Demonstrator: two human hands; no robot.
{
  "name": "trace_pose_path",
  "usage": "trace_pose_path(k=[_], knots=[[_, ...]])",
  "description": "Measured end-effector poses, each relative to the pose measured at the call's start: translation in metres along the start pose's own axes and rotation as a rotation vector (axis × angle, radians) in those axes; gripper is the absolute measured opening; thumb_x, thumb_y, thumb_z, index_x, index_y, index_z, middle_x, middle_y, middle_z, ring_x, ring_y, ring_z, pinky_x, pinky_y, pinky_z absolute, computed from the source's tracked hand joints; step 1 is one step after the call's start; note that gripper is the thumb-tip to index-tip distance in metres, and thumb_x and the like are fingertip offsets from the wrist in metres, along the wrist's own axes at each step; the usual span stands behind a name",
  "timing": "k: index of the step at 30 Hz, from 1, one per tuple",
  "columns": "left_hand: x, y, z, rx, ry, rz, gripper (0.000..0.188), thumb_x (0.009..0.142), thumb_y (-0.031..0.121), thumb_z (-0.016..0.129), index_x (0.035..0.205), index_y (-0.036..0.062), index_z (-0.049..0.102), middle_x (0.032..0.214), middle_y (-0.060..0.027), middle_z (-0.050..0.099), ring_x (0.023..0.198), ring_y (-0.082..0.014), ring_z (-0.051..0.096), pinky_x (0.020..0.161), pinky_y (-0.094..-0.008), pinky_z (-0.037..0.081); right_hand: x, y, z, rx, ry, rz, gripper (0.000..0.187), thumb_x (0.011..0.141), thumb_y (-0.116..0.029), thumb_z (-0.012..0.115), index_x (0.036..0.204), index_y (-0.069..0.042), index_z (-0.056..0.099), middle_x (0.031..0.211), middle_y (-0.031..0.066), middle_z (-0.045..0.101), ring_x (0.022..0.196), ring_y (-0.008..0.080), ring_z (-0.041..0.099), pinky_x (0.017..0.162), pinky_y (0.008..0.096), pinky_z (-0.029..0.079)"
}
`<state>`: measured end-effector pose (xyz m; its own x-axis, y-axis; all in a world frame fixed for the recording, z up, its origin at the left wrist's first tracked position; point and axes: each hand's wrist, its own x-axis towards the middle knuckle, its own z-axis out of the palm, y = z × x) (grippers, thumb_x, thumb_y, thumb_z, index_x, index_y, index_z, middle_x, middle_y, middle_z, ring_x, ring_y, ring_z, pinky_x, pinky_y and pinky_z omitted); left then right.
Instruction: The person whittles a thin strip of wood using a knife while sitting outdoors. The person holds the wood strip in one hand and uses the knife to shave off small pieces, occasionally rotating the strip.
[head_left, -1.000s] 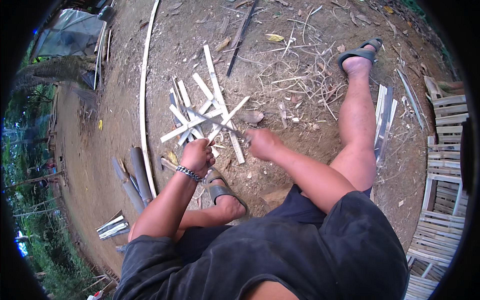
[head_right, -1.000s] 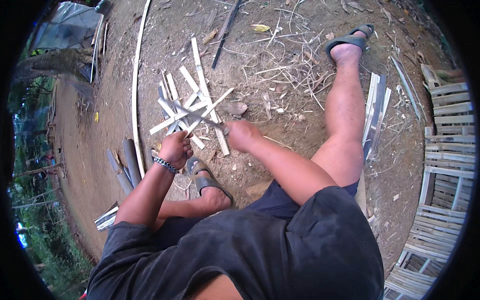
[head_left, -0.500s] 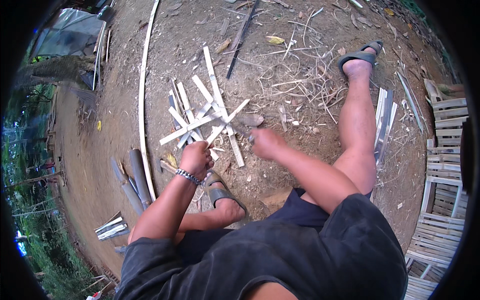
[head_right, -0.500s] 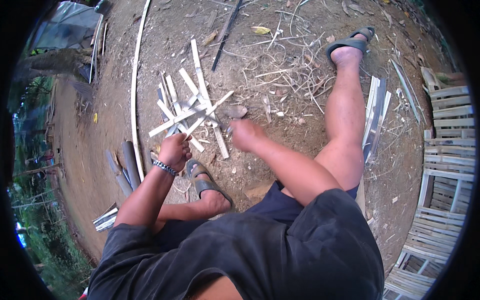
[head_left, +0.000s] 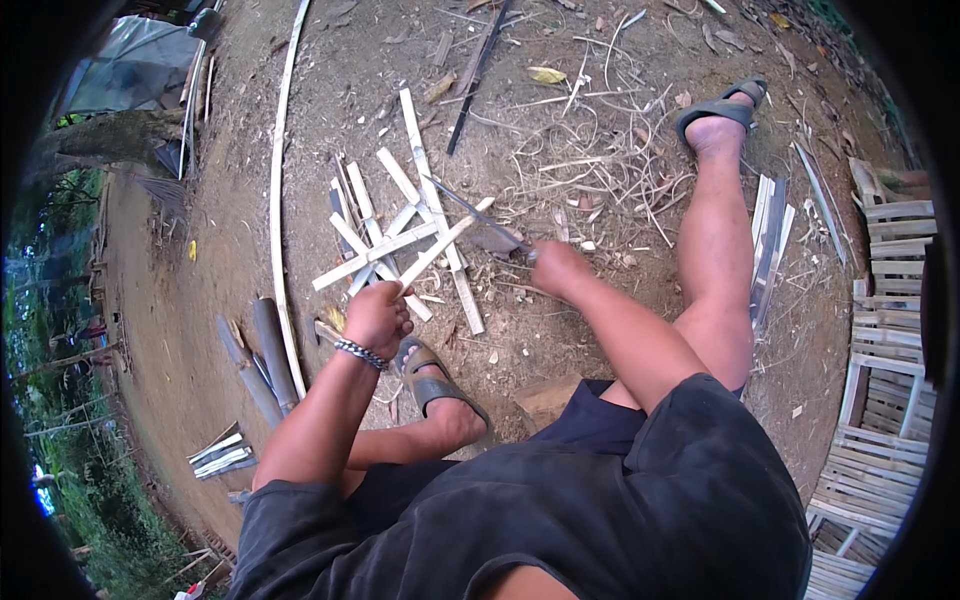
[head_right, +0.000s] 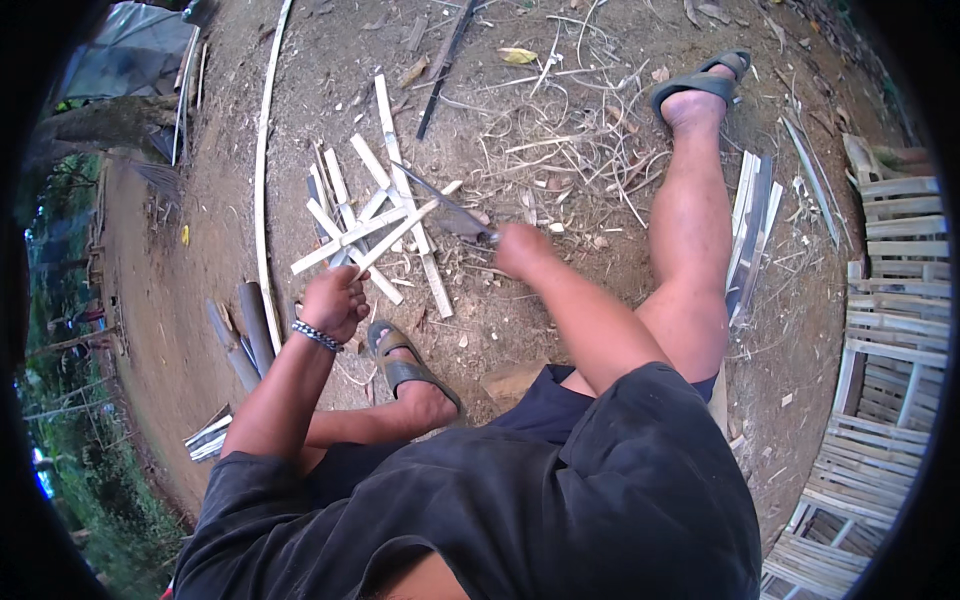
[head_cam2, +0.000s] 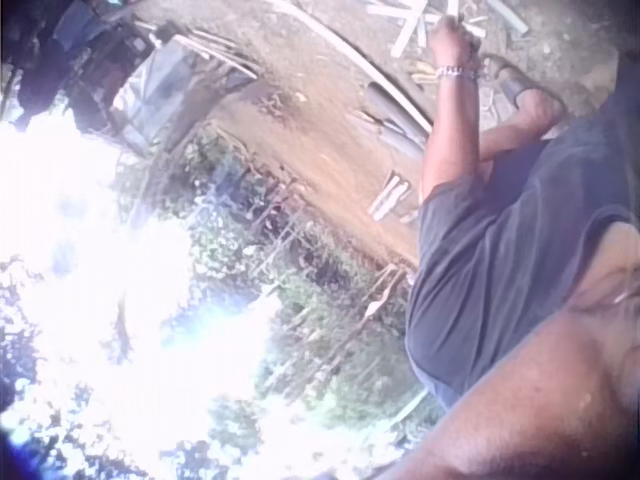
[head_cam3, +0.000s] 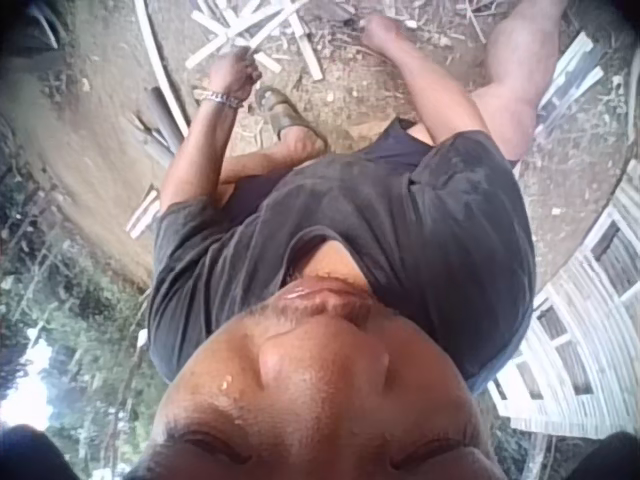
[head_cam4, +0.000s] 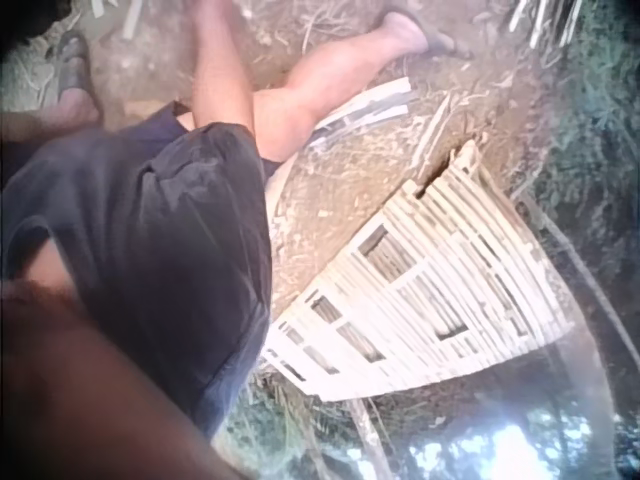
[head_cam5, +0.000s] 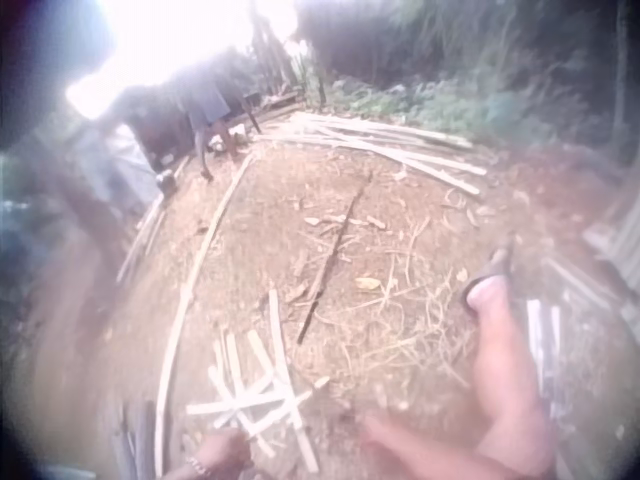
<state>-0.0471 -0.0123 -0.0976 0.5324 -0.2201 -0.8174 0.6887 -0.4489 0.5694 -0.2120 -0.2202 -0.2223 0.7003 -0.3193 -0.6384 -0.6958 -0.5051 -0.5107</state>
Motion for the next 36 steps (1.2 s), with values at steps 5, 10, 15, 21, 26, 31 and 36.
trace_pose_path(k=[5, 10, 15, 21, 26, 31, 36], knots=[[-0.002, -0.008, -0.010, 0.006, -0.008, -0.005, 0.016, 0.095, 0.016, 0.050, 0.093, 0.0009, 0.056, 0.057, 0.0054, 0.038, 0.045, -0.0092, 0.034, 0.045, -0.0272, 0.033, -0.010, -0.026, 0.006, 0.056, -0.061, 0.031, 0.033, 0.088, -0.010, 0.054, 0.119, -0.009, 0.066, 0.118, 0.0196, 0.067, 0.111, 0.0362, 0.064, 0.097, 0.0437, 0.050], [0.005, 0.007, -0.007, 0.020, 0.008, 0.022, 0.018, 0.097, 0.018, 0.049, 0.094, 0.0021, 0.055, 0.056, 0.0074, 0.035, 0.044, -0.0066, 0.031, 0.045, -0.0238, 0.031, 0.017, 0.027, -0.002, -0.008, -0.028, 0.161, 0.032, 0.085, -0.010, 0.059, 0.116, -0.005, 0.066, 0.116, 0.0178, 0.068, 0.108, 0.0355, 0.066, 0.092, 0.0432, 0.053], [0.000, 0.003, -0.014, 0.015, 0.025, -0.021, 0.019, 0.098, 0.020, 0.049, 0.094, 0.0027, 0.056, 0.056, 0.0073, 0.034, 0.044, -0.0070, 0.031, 0.045, -0.0242, 0.031, -0.002, -0.001, 0.005, 0.003, 0.006, 0.099, 0.030, 0.085, -0.012, 0.059, 0.113, -0.004, 0.065, 0.113, 0.0198, 0.068, 0.105, 0.0348, 0.066, 0.090, 0.0437, 0.053], [0.011, 0.015, -0.014, 0.024, 0.002, 0.014, 0.020, 0.098, 0.018, 0.047, 0.093, 0.0016, 0.057, 0.057, 0.0080, 0.035, 0.045, -0.0066, 0.031, 0.047, -0.0251, 0.032, -0.002, 0.043, 0.008, 0.027, 0.059, 0.196, 0.033, 0.084, -0.013, 0.060, 0.116, -0.007, 0.065, 0.111, 0.0208, 0.069, 0.106, 0.0377, 0.066, 0.093, 0.0444, 0.052], [0.022, 0.022, -0.034, -0.032, -0.050, -0.081, 0.023, 0.100, 0.020, 0.045, 0.096, 0.0012, 0.057, 0.057, 0.0107, 0.034, 0.045, -0.0041, 0.031, 0.048, -0.0230, 0.033, -0.002, 0.035, 0.001, 0.106, 0.016, 0.187, 0.038, 0.086, -0.014, 0.060, 0.123, -0.006, 0.061, 0.116, 0.0204, 0.066, 0.108, 0.0361, 0.065, 0.094, 0.0456, 0.051], [0.026, 0.021, -0.040, -0.127, -0.071, -0.129, 0.024, 0.102, 0.020, 0.042, 0.099, 0.0013, 0.057, 0.055, 0.0116, 0.032, 0.045, -0.0033, 0.030, 0.048, -0.0212, 0.035, -0.023, 0.008, 0.002, 0.083, -0.043, 0.130, 0.028, 0.090, -0.014, 0.058, 0.117, -0.007, 0.064, 0.118, 0.0188, 0.065, 0.103, 0.0335, 0.065, 0.092, 0.0423, 0.052], [0.034, 0.017, -0.053, -0.213, -0.115, -0.151, 0.030, 0.102, 0.018, 0.037, 0.110, -0.0010, 0.059, 0.055, 0.0117, 0.032, 0.043, -0.0020, 0.030, 0.045, -0.0203, 0.036, 0.002, 0.052, 0.011, 0.056, 0.022, 0.190, 0.028, 0.085, -0.015, 0.061, 0.110, -0.004, 0.069, 0.109, 0.0191, 0.069, 0.097, 0.0334, 0.068, 0.086, 0.0426, 0.054]])
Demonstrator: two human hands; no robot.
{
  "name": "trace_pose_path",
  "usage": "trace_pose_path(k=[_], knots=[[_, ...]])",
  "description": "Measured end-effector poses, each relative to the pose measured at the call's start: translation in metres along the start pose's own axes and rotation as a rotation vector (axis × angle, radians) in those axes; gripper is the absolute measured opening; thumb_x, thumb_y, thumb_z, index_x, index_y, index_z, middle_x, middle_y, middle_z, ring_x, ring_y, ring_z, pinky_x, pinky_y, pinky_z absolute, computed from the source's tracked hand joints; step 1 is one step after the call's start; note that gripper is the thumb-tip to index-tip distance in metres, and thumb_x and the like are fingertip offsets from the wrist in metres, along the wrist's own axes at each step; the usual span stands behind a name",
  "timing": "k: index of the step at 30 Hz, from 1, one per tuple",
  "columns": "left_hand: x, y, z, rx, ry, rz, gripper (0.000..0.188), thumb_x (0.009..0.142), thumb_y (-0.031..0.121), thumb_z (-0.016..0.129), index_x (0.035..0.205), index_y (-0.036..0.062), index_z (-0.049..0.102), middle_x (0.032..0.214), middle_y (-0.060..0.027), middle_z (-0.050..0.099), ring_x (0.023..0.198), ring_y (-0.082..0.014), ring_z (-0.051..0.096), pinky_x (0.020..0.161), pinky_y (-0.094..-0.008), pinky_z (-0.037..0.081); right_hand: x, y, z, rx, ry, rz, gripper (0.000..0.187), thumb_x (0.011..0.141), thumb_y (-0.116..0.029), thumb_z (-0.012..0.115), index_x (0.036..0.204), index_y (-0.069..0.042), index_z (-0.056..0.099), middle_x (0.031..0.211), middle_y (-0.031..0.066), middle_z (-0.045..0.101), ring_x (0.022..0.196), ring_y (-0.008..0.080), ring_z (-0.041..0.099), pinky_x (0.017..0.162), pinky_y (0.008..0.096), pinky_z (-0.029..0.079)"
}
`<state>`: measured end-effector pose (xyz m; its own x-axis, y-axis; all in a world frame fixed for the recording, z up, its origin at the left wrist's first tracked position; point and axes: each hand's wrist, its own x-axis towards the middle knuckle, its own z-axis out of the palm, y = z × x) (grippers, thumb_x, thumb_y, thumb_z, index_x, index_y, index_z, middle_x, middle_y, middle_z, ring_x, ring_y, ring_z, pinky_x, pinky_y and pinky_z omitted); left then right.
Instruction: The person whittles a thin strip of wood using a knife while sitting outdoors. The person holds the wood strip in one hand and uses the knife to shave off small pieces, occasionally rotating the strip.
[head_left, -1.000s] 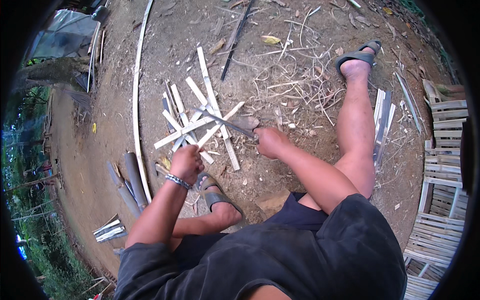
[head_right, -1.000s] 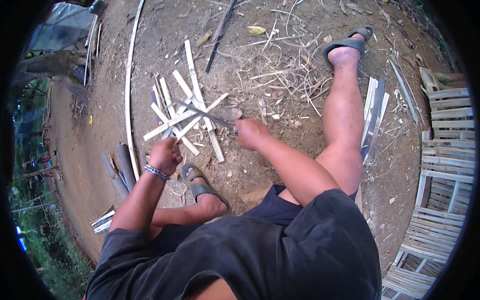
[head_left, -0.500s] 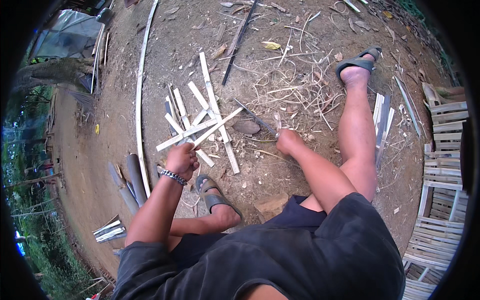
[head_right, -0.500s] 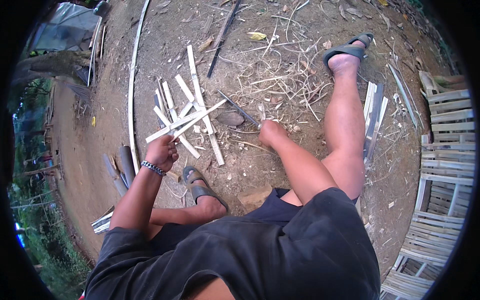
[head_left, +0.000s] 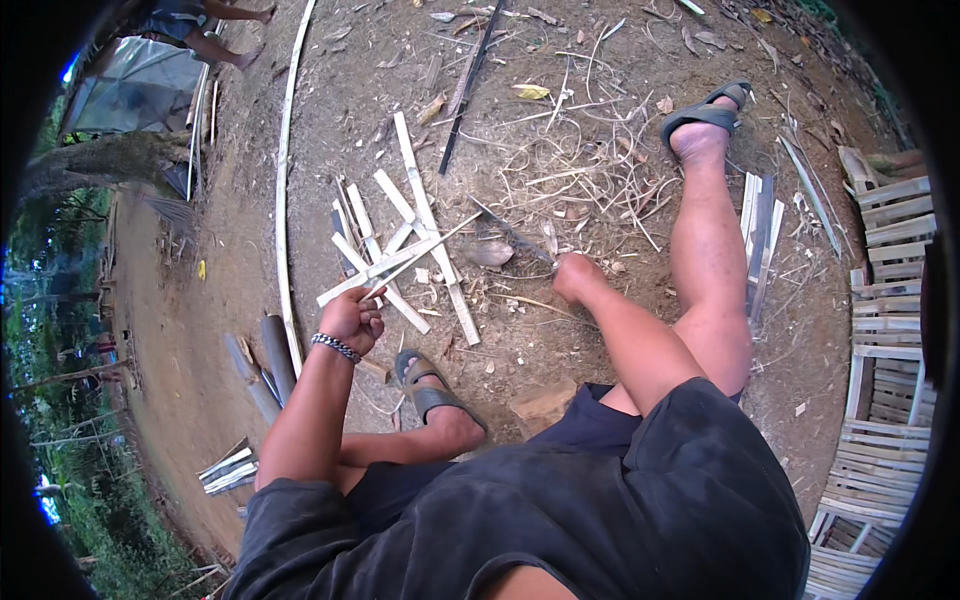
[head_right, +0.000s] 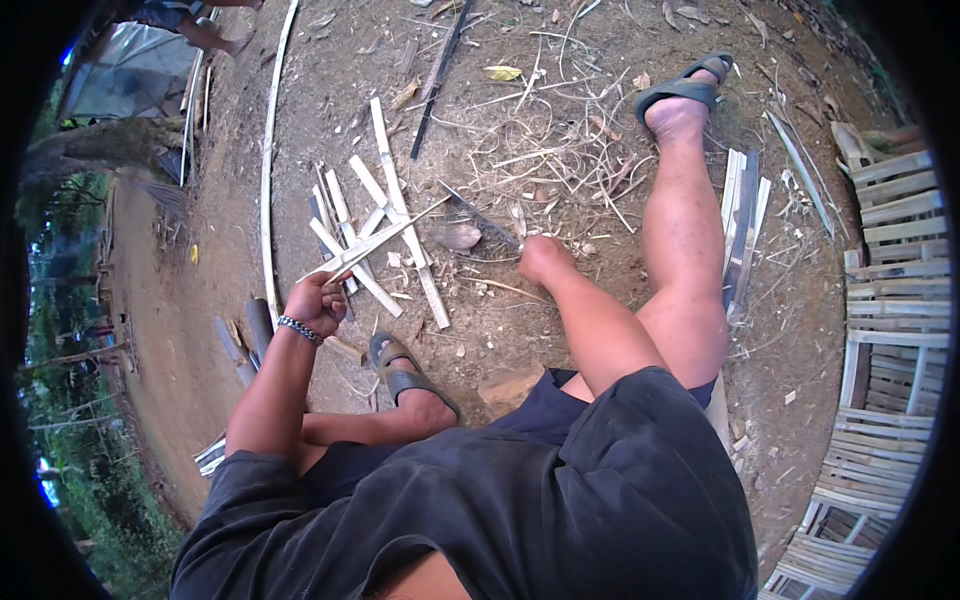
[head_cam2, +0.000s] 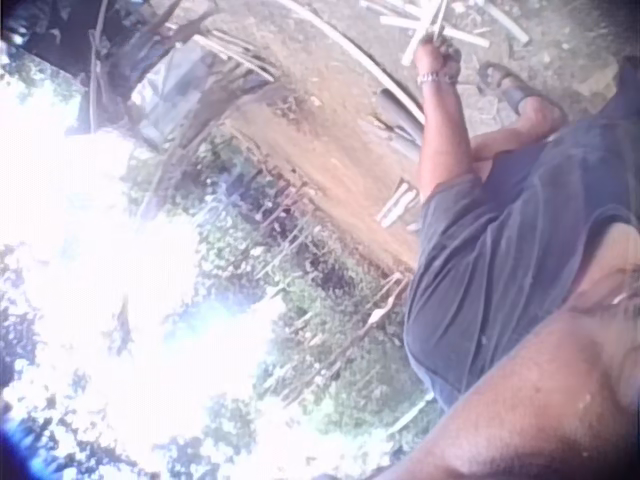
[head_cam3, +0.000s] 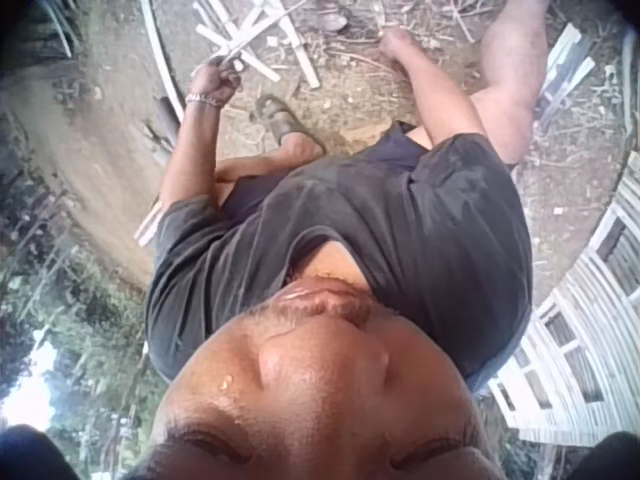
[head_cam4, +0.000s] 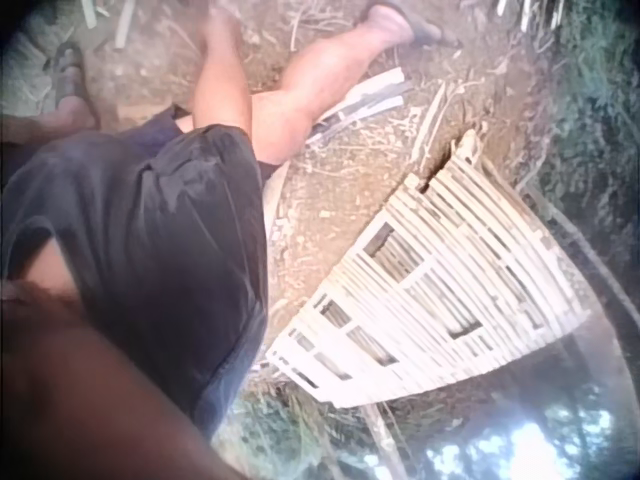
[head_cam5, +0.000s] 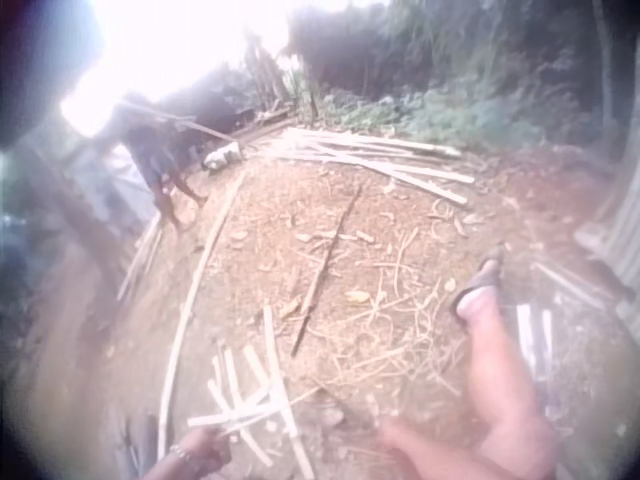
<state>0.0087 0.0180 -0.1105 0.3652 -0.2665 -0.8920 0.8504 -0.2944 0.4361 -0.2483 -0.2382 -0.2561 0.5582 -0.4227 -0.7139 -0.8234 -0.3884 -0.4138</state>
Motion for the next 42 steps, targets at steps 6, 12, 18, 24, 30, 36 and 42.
trace_pose_path(k=[6, 12, 18, 24, 30, 36, 42], knots=[[-0.002, -0.012, 0.004, 0.191, 0.149, 0.034, 0.033, 0.102, 0.017, 0.036, 0.103, 0.0022, 0.066, 0.057, 0.0091, 0.036, 0.046, -0.0060, 0.035, 0.047, -0.0238, 0.040, 0.019, 0.009, 0.012, 0.206, -0.154, -0.114, 0.032, 0.080, -0.026, 0.068, 0.097, 0.001, 0.070, 0.094, 0.0210, 0.071, 0.082, 0.0309, 0.069, 0.075, 0.0407, 0.054], [-0.022, -0.031, 0.022, 0.422, -0.018, -0.055, 0.035, 0.105, 0.029, 0.039, 0.109, 0.0040, 0.063, 0.063, 0.0080, 0.034, 0.052, -0.0065, 0.033, 0.052, -0.0249, 0.035, -0.010, -0.035, 0.025, 0.262, 0.032, -0.110, 0.026, 0.081, -0.018, 0.062, 0.095, 0.002, 0.070, 0.097, 0.0237, 0.070, 0.091, 0.0378, 0.069, 0.082, 0.0435, 0.055], [-0.017, -0.037, 0.026, 0.555, -0.127, -0.056, 0.039, 0.105, 0.038, 0.042, 0.110, 0.0042, 0.061, 0.061, 0.0090, 0.028, 0.049, -0.0069, 0.026, 0.049, -0.0261, 0.028, -0.039, -0.054, 0.010, 0.070, 0.023, -0.188, 0.031, 0.085, -0.013, 0.056, 0.114, -0.006, 0.066, 0.108, 0.0221, 0.068, 0.104, 0.0371, 0.066, 0.090, 0.0446, 0.053], [-0.013, -0.030, 0.020, 0.705, -0.082, 0.022, 0.039, 0.104, 0.034, 0.043, 0.109, 0.0019, 0.064, 0.058, 0.0078, 0.029, 0.046, -0.0071, 0.024, 0.044, -0.0277, 0.025, -0.075, -0.092, -0.002, -0.056, -0.004, -0.492, 0.029, 0.084, -0.010, 0.058, 0.112, -0.007, 0.066, 0.110, 0.0170, 0.069, 0.105, 0.0349, 0.067, 0.089, 0.0454, 0.053], [-0.020, -0.024, 0.033, 0.972, -0.037, 0.218, 0.041, 0.103, 0.033, 0.044, 0.106, -0.0005, 0.068, 0.057, 0.0066, 0.036, 0.045, -0.0082, 0.032, 0.043, -0.0277, 0.030, -0.001, -0.036, -0.004, -0.024, -0.031, -0.088, 0.029, 0.086, -0.006, 0.059, 0.114, -0.008, 0.067, 0.109, 0.0162, 0.070, 0.103, 0.0329, 0.068, 0.087, 0.0432, 0.054], [-0.006, -0.019, 0.019, 1.448, -0.037, 0.531, 0.041, 0.101, 0.033, 0.049, 0.107, -0.0013, 0.071, 0.060, -0.0047, 0.053, 0.052, -0.0135, 0.050, 0.051, -0.0320, 0.042, -0.042, -0.074, -0.014, -0.030, -0.107, -0.269, 0.027, 0.089, -0.006, 0.057, 0.114, -0.005, 0.065, 0.106, 0.0159, 0.069, 0.096, 0.0294, 0.068, 0.083, 0.0407, 0.055], [-0.020, -0.017, 0.043, 1.537, -0.004, 0.582, 0.045, 0.099, 0.034, 0.048, 0.087, -0.0071, 0.063, 0.078, -0.0286, 0.063, 0.077, -0.0433, 0.062, 0.076, -0.0475, 0.048, -0.004, -0.045, -0.001, 0.035, -0.110, -0.116, 0.032, 0.088, -0.007, 0.058, 0.120, -0.005, 0.062, 0.110, 0.0166, 0.067, 0.101, 0.0307, 0.067, 0.087, 0.0413, 0.055]])
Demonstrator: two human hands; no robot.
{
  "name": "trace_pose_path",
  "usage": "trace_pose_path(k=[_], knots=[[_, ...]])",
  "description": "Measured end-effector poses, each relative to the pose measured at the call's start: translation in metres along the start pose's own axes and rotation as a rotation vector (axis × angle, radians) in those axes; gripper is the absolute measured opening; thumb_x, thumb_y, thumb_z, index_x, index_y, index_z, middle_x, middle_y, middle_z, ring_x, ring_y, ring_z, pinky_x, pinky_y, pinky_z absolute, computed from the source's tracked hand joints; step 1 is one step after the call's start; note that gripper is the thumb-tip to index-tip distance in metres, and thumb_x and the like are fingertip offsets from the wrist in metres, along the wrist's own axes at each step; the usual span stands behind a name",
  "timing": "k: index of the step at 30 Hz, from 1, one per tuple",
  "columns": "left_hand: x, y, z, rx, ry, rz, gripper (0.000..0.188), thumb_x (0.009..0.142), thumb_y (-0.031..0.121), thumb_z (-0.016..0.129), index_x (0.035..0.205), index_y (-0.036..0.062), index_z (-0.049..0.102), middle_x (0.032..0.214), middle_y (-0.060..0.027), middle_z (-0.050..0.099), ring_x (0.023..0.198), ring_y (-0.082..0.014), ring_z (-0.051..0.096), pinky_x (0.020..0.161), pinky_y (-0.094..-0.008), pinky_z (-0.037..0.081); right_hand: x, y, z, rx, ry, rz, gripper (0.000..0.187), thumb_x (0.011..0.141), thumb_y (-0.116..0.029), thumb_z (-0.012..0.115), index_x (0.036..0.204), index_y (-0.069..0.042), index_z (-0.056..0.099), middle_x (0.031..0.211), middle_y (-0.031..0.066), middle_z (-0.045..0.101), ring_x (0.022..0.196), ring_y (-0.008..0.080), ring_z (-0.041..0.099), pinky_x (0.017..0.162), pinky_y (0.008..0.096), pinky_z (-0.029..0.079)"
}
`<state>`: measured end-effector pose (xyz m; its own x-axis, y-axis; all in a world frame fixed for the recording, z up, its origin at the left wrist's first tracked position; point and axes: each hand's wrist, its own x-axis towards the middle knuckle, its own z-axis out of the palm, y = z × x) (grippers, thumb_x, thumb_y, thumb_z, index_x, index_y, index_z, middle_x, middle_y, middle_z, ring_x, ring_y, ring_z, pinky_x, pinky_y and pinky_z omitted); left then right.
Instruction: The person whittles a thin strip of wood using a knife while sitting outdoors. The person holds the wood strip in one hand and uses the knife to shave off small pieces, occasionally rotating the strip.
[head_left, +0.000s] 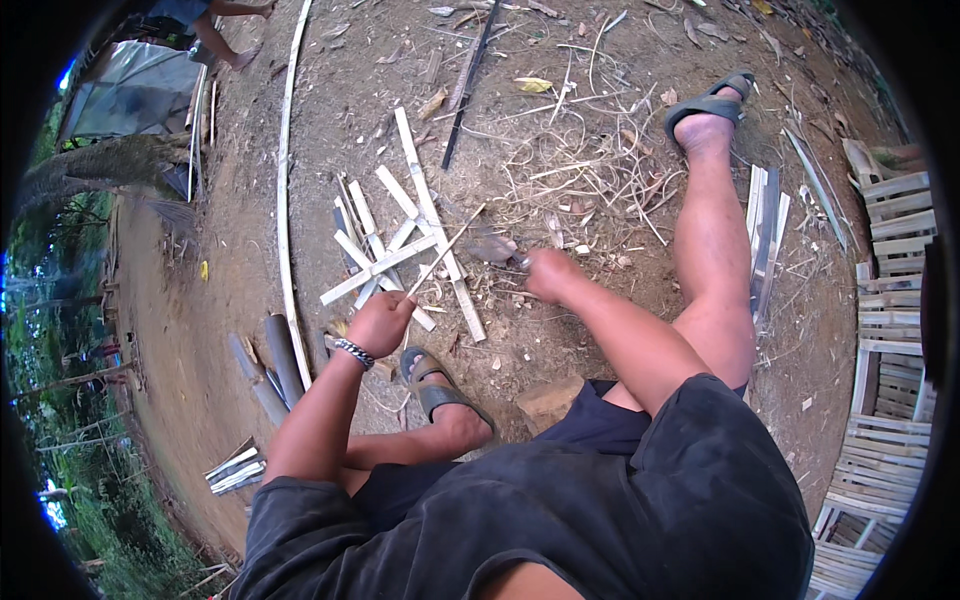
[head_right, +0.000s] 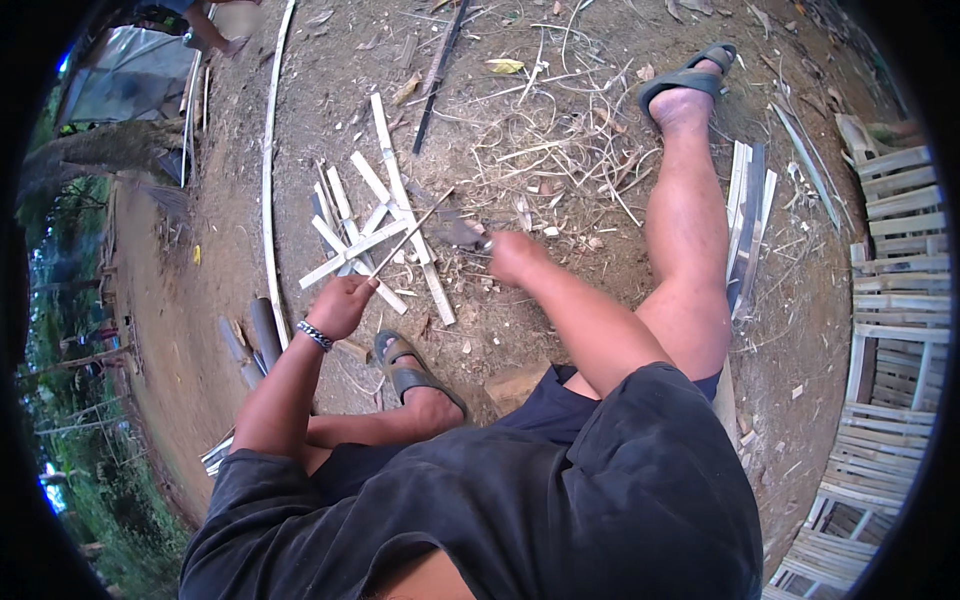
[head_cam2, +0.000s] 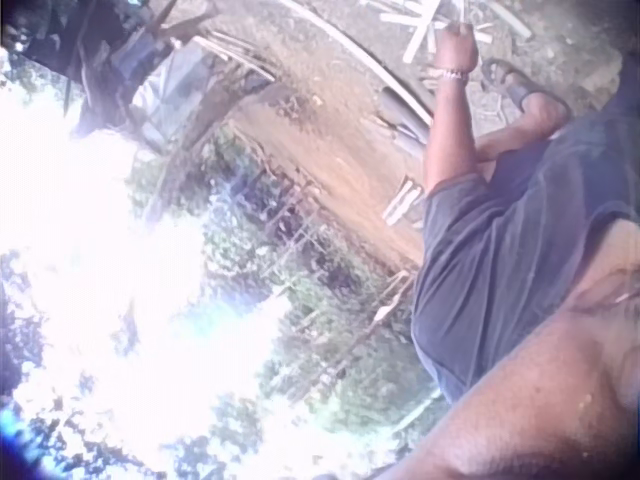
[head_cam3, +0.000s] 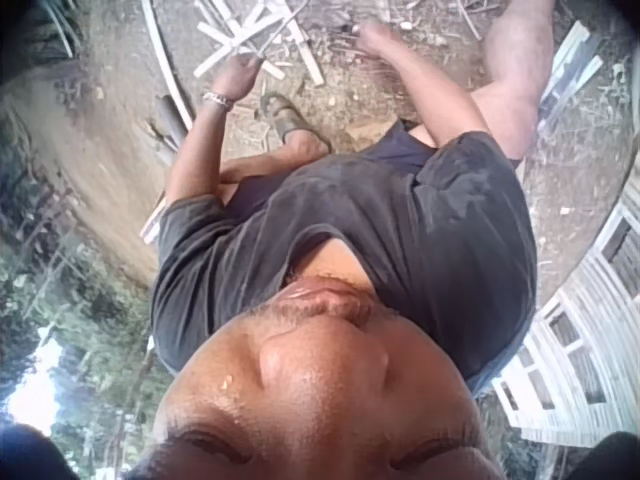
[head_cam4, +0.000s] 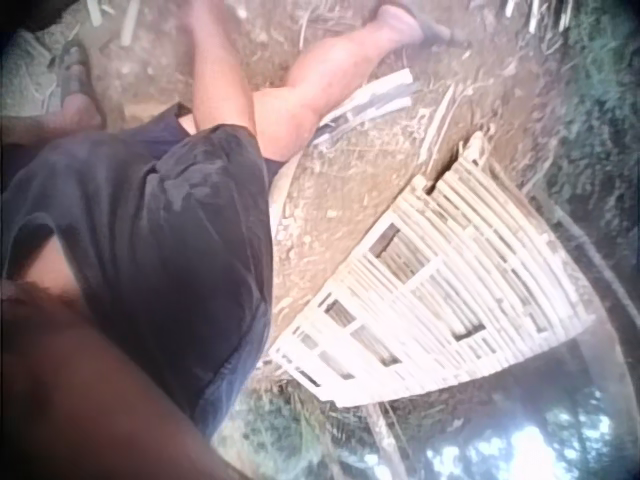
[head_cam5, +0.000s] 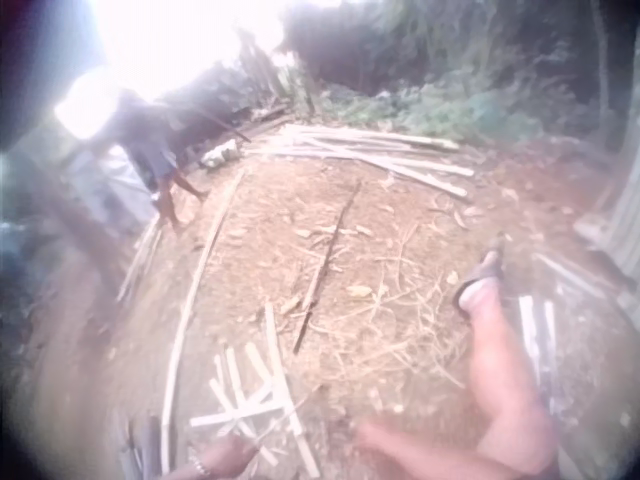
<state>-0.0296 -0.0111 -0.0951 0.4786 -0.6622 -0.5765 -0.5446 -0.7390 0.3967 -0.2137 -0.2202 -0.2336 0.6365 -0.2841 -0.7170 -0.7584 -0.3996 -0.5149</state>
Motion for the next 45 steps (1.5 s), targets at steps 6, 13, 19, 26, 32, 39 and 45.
trace_pose_path(k=[6, 13, 19, 26, 32, 39, 45], knots=[[-0.002, -0.010, 0.001, 0.044, -0.006, -0.001, 0.043, 0.100, 0.034, 0.051, 0.099, -0.0069, 0.067, 0.094, -0.0278, 0.068, 0.086, -0.0415, 0.065, 0.080, -0.0436, 0.050, -0.045, -0.041, 0.002, -0.107, 0.063, -0.277, 0.034, 0.088, -0.005, 0.054, 0.120, -0.006, 0.063, 0.111, 0.0166, 0.069, 0.102, 0.0297, 0.068, 0.090, 0.0428, 0.054], [-0.003, -0.012, 0.006, -0.009, 0.020, -0.015, 0.044, 0.100, 0.033, 0.049, 0.082, -0.0057, 0.060, 0.072, -0.0272, 0.060, 0.068, -0.0416, 0.058, 0.070, -0.0473, 0.046, -0.011, -0.019, -0.003, -0.038, -0.022, -0.112, 0.040, 0.087, -0.006, 0.055, 0.126, -0.010, 0.062, 0.113, 0.0167, 0.068, 0.103, 0.0322, 0.067, 0.090, 0.0427, 0.054], [0.001, -0.018, 0.004, -0.020, 0.006, 0.021, 0.043, 0.100, 0.035, 0.053, 0.096, -0.0049, 0.068, 0.064, -0.0124, 0.059, 0.059, -0.0223, 0.053, 0.060, -0.0393, 0.045, 0.005, 0.003, 0.003, 0.025, 0.026, -0.057, 0.032, 0.086, -0.008, 0.056, 0.117, -0.006, 0.065, 0.113, 0.0188, 0.068, 0.103, 0.0331, 0.067, 0.091, 0.0439, 0.053], [0.003, -0.015, 0.000, -0.203, -0.014, -0.119, 0.042, 0.098, 0.032, 0.054, 0.090, -0.0061, 0.067, 0.064, -0.0140, 0.059, 0.055, -0.0224, 0.054, 0.057, -0.0388, 0.045, 0.014, 0.019, 0.004, 0.070, 0.081, -0.020, 0.031, 0.083, -0.013, 0.059, 0.113, -0.004, 0.064, 0.110, 0.0229, 0.068, 0.104, 0.0380, 0.065, 0.092, 0.0445, 0.052], [-0.002, -0.031, -0.006, -0.651, -0.113, -0.270, 0.035, 0.099, 0.031, 0.053, 0.104, 0.0001, 0.070, 0.057, 0.0049, 0.040, 0.046, -0.0091, 0.038, 0.043, -0.0279, 0.033, 0.019, 0.020, 0.015, 0.023, 0.111, 0.012, 0.031, 0.086, -0.013, 0.059, 0.116, -0.004, 0.065, 0.114, 0.0201, 0.068, 0.107, 0.0352, 0.066, 0.092, 0.0432, 0.052], [-0.029, -0.008, -0.081, -0.937, -0.214, -0.085, 0.045, 0.104, 0.035, 0.042, 0.121, 0.0005, 0.064, 0.056, 0.0088, 0.025, 0.042, -0.0057, 0.023, 0.042, -0.0246, 0.023, 0.052, 0.054, 0.025, 0.045, 0.074, 0.131, 0.028, 0.084, -0.014, 0.064, 0.108, -0.004, 0.072, 0.117, 0.0175, 0.069, 0.109, 0.0317, 0.067, 0.090, 0.0423, 0.054], [-0.028, 0.109, -0.013, -0.856, -0.086, 0.069, 0.041, 0.099, 0.021, 0.048, 0.133, -0.0015, 0.054, 0.072, 0.0063, 0.041, 0.055, -0.0046, 0.036, 0.049, -0.0221, 0.034, 0.005, 0.020, 0.020, 0.124, 0.129, 0.097, 0.033, 0.084, -0.017, 0.065, 0.114, -0.003, 0.070, 0.116, 0.0173, 0.069, 0.111, 0.0312, 0.066, 0.094, 0.0421, 0.053]])
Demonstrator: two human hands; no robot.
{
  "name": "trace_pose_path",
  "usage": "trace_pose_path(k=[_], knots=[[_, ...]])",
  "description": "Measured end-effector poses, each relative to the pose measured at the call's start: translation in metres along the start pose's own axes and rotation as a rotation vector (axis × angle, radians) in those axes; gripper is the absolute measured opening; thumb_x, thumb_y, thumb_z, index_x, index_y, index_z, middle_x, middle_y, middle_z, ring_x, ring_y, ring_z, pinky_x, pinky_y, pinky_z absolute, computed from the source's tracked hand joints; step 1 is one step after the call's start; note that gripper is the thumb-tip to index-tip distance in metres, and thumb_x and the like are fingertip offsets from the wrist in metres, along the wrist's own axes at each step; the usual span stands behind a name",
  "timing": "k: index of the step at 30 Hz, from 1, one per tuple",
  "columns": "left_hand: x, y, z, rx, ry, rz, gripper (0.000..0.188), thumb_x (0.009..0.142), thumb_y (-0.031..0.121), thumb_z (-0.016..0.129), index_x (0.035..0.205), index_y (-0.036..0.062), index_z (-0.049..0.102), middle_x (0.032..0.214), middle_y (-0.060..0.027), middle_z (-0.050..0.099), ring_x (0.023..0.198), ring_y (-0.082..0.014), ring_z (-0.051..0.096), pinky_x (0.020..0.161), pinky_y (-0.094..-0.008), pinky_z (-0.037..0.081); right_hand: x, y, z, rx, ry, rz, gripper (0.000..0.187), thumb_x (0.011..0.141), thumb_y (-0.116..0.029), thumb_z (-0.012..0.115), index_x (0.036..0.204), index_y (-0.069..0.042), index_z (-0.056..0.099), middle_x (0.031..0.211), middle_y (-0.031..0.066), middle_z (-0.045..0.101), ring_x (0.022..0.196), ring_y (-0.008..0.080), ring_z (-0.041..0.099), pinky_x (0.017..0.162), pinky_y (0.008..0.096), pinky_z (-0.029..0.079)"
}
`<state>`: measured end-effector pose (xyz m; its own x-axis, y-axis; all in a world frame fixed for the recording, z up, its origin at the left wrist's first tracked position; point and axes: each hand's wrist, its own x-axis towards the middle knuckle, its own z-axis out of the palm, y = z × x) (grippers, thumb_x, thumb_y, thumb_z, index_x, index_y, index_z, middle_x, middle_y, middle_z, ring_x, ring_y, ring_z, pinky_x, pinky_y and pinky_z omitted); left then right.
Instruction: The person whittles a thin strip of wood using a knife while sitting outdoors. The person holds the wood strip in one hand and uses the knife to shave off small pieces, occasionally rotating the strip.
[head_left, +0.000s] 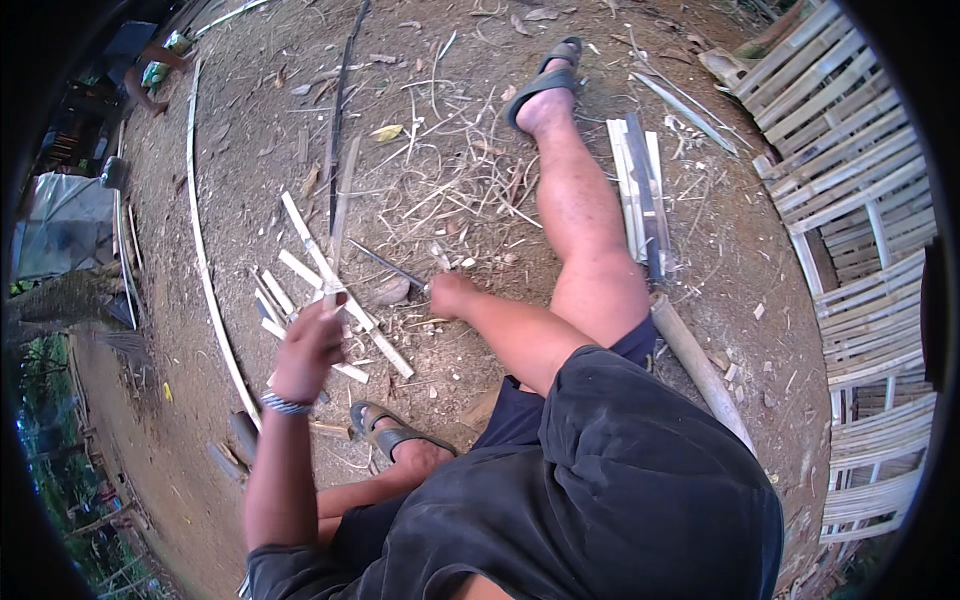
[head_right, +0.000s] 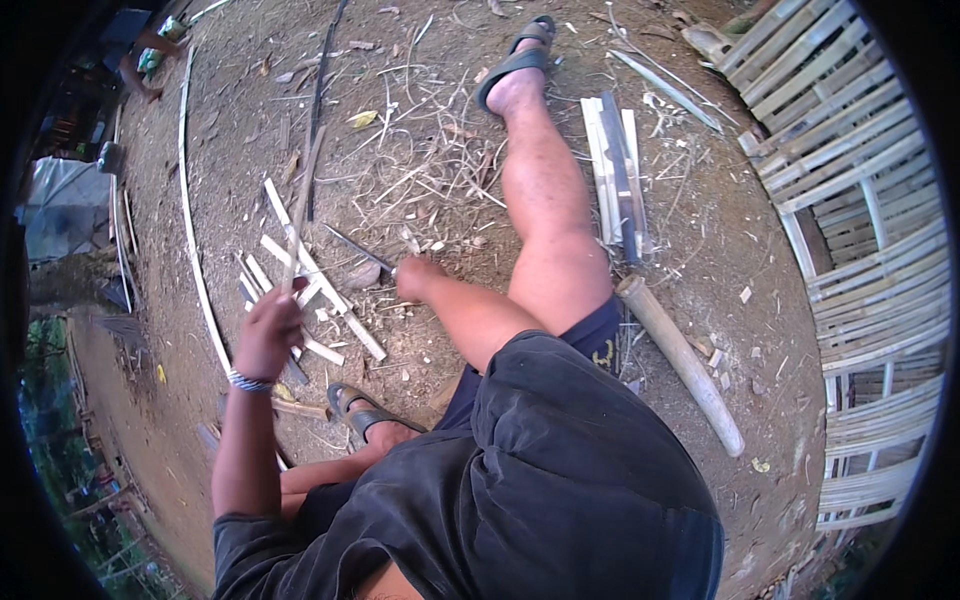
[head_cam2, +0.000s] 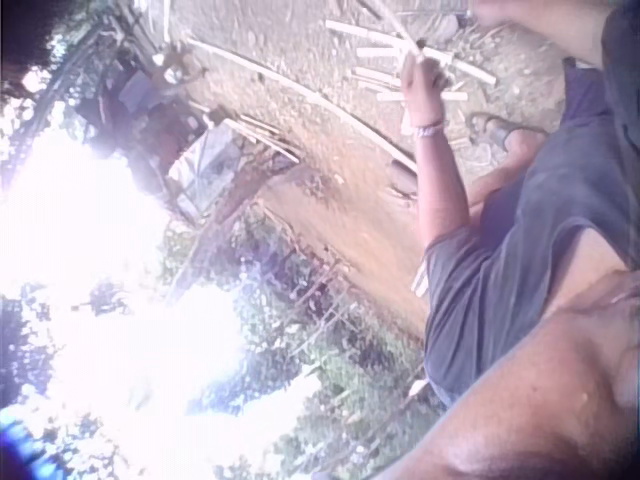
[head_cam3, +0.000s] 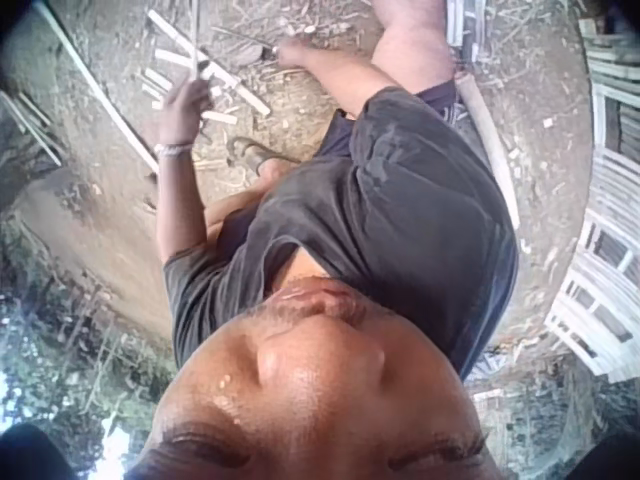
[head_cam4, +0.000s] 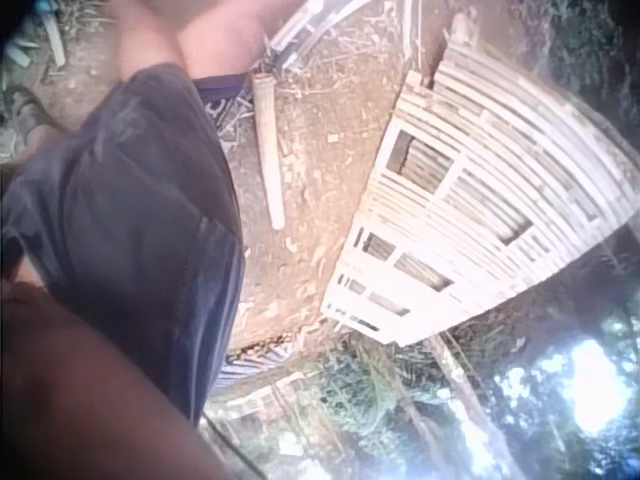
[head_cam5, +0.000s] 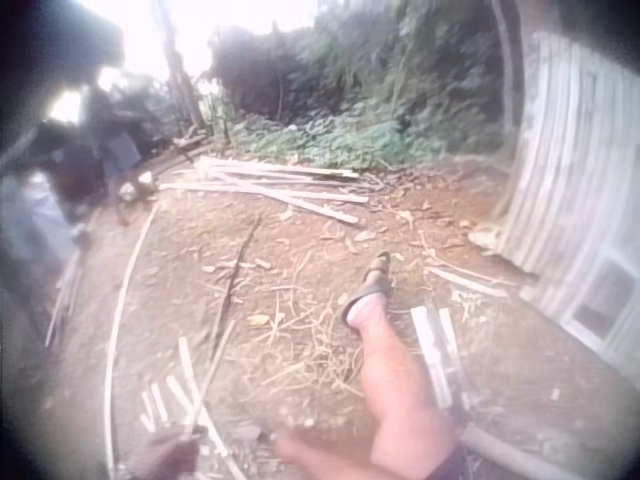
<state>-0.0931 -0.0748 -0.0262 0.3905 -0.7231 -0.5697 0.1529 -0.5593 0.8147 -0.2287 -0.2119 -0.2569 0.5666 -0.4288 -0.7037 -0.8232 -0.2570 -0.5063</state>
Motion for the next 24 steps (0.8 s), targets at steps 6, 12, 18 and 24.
trace_pose_path(k=[6, 12, 18, 24], knots=[[0.022, -0.006, 0.188, -0.009, -0.270, 0.152, 0.022, 0.099, 0.019, 0.056, 0.113, 0.0022, 0.054, 0.073, 0.0009, 0.053, 0.057, -0.0086, 0.052, 0.052, -0.0248, 0.046, -0.027, 0.029, 0.024, 0.782, -0.011, 0.139, 0.033, 0.085, -0.017, 0.066, 0.115, -0.003, 0.069, 0.116, 0.0177, 0.069, 0.109, 0.0316, 0.067, 0.093, 0.0421, 0.053], [0.013, 0.018, 0.282, 0.200, -0.513, 0.072, 0.079, 0.095, 0.050, 0.060, 0.146, -0.0044, 0.036, 0.095, -0.0147, 0.068, 0.080, -0.0190, 0.068, 0.070, -0.0303, 0.056, -0.033, 0.057, 0.032, 0.413, 0.042, 0.030, 0.032, 0.085, -0.018, 0.065, 0.112, -0.002, 0.069, 0.115, 0.0190, 0.069, 0.106, 0.0324, 0.067, 0.090, 0.0423, 0.054], [0.055, -0.042, 0.126, 0.270, -0.270, 0.394, 0.049, 0.095, 0.031, 0.065, 0.131, -0.0006, 0.059, 0.112, -0.0138, 0.071, 0.106, -0.0215, 0.067, 0.093, -0.0350, 0.052, -0.019, 0.046, 0.015, 0.019, 0.087, -0.005, 0.030, 0.085, -0.018, 0.065, 0.110, 0.000, 0.069, 0.113, 0.0204, 0.069, 0.104, 0.0333, 0.068, 0.087, 0.0424, 0.055], [0.110, -0.151, -0.145, -0.013, 0.779, -0.018, 0.028, 0.095, 0.031, 0.062, 0.090, 0.0052, 0.073, 0.075, -0.0084, 0.071, 0.083, -0.0214, 0.070, 0.067, -0.0333, 0.053, -0.011, 0.037, 0.005, -0.133, -0.026, -0.011, 0.033, 0.086, -0.018, 0.065, 0.115, -0.003, 0.068, 0.118, 0.0196, 0.068, 0.111, 0.0342, 0.066, 0.093, 0.0445, 0.053]])
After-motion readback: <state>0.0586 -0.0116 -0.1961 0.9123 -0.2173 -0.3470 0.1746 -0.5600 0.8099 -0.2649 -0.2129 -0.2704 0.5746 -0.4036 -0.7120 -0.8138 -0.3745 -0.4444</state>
